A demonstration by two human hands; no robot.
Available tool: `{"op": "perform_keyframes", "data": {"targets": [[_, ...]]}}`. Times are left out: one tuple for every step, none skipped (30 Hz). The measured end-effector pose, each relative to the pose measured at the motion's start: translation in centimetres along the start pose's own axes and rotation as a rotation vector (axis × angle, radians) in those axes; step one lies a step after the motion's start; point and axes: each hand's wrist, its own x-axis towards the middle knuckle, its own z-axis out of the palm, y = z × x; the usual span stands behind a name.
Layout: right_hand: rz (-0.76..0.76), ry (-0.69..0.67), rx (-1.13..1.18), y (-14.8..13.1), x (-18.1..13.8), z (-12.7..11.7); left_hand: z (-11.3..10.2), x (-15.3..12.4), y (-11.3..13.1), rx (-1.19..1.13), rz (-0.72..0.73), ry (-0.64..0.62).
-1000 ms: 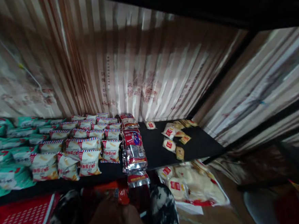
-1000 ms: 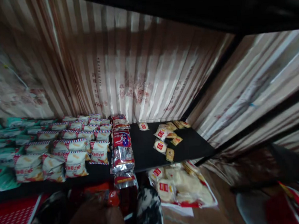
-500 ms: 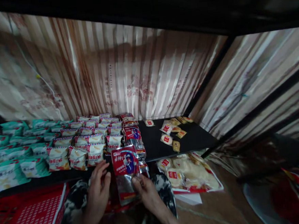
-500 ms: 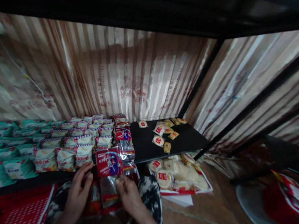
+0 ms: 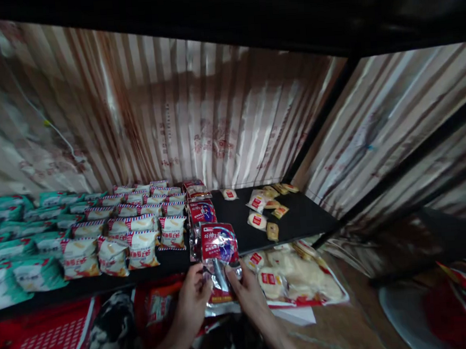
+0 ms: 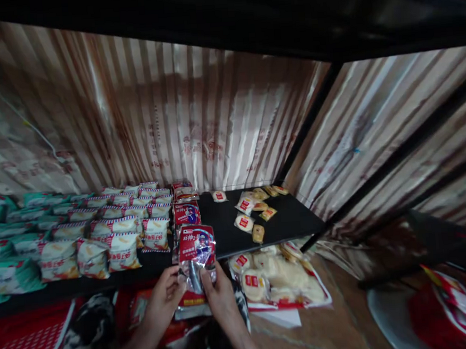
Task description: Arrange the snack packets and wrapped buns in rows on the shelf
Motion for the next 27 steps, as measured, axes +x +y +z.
{"op": "perform_keyframes", "data": {"targets": [[0.000, 0.029, -0.028, 0.2, 0.2, -0.4, 0.5, 0.3, -0.1, -0.005, -0.005, -0.010], [0.001, 0.057, -0.053, 0.3, 0.4, -0.9, 0.9, 0.5, -0.2, -0.014, -0.010, -0.016], [0.005, 0.086, -0.069, 0.5, 0.7, -1.3, 1.3, 0.8, -0.2, -0.026, -0.012, -0.020], [0.012, 0.115, -0.078, 0.6, 1.1, -1.7, 1.7, 1.0, -0.3, -0.035, -0.013, -0.025], [0.016, 0.149, -0.082, 0.6, 1.5, -2.0, 2.1, 1.4, -0.3, -0.041, -0.011, -0.029], [0.014, 0.185, -0.083, 0.6, 2.0, -2.3, 2.5, 1.7, -0.4, -0.042, -0.008, -0.032], [0.008, 0.221, -0.083, 0.6, 2.7, -2.5, 2.9, 2.1, -0.4, -0.040, -0.002, -0.033], [-0.001, 0.245, -0.082, 0.5, 3.4, -2.7, 3.2, 2.6, -0.4, -0.041, 0.006, -0.028], [-0.012, 0.255, -0.079, 0.4, 4.1, -2.8, 3.4, 3.1, -0.4, -0.045, 0.018, -0.020], [-0.024, 0.255, -0.071, 0.1, 5.0, -2.9, 3.6, 3.7, -0.2, -0.048, 0.035, -0.009], [-0.034, 0.242, -0.056, -0.2, 5.9, -2.9, 3.7, 4.4, 0.0, -0.045, 0.057, 0.006], [-0.040, 0.225, -0.042, -0.5, 6.8, -2.9, 3.8, 5.1, 0.3, -0.033, 0.082, 0.022], [-0.047, 0.210, -0.032, -0.9, 7.8, -2.8, 3.9, 5.9, 0.6, -0.011, 0.110, 0.044], [-0.057, 0.199, -0.029, -1.3, 8.9, -2.6, 3.9, 6.7, 1.0, 0.018, 0.138, 0.072], [-0.065, 0.192, -0.030, -1.7, 10.1, -2.4, 3.9, 7.6, 1.5, 0.050, 0.167, 0.101], [-0.073, 0.188, -0.031, -2.1, 11.3, -2.2, 3.9, 8.5, 2.0, 0.081, 0.197, 0.129], [-0.080, 0.186, -0.029, -2.4, 12.6, -1.9, 3.9, 9.4, 2.4, 0.112, 0.230, 0.155], [-0.084, 0.181, -0.018, -2.7, 13.9, -1.7, 3.9, 10.3, 2.9, 0.147, 0.263, 0.173], [-0.087, 0.174, -0.008, -2.8, 15.3, -1.4, 3.9, 11.1, 3.3, 0.185, 0.292, 0.190], [-0.086, 0.172, -0.005, -2.9, 16.6, -1.1, 3.9, 12.0, 3.6, 0.221, 0.313, 0.200], [-0.084, 0.174, -0.013, -2.9, 17.9, -0.9, 3.9, 12.8, 3.9, 0.253, 0.327, 0.210], [-0.080, 0.179, -0.035, -2.8, 19.2, -0.6, 3.9, 13.5, 4.1, 0.277, 0.334, 0.219], [-0.073, 0.185, -0.064, -2.6, 20.4, -0.4, 3.9, 14.2, 4.3, 0.292, 0.338, 0.228], [-0.066, 0.189, -0.092, -2.4, 21.5, -0.2, 3.9, 14.8, 4.5, 0.300, 0.341, 0.239], [-0.064, 0.189, -0.114, -2.2, 22.5, 0.1, 3.9, 15.3, 4.6, 0.307, 0.343, 0.250], [-0.067, 0.187, -0.128, -1.9, 23.4, 0.3, 3.8, 15.8, 4.7, 0.318, 0.345, 0.259], [-0.074, 0.183, -0.137, -1.6, 24.1, 0.5, 3.8, 16.2, 4.8, 0.334, 0.342, 0.269]]}}
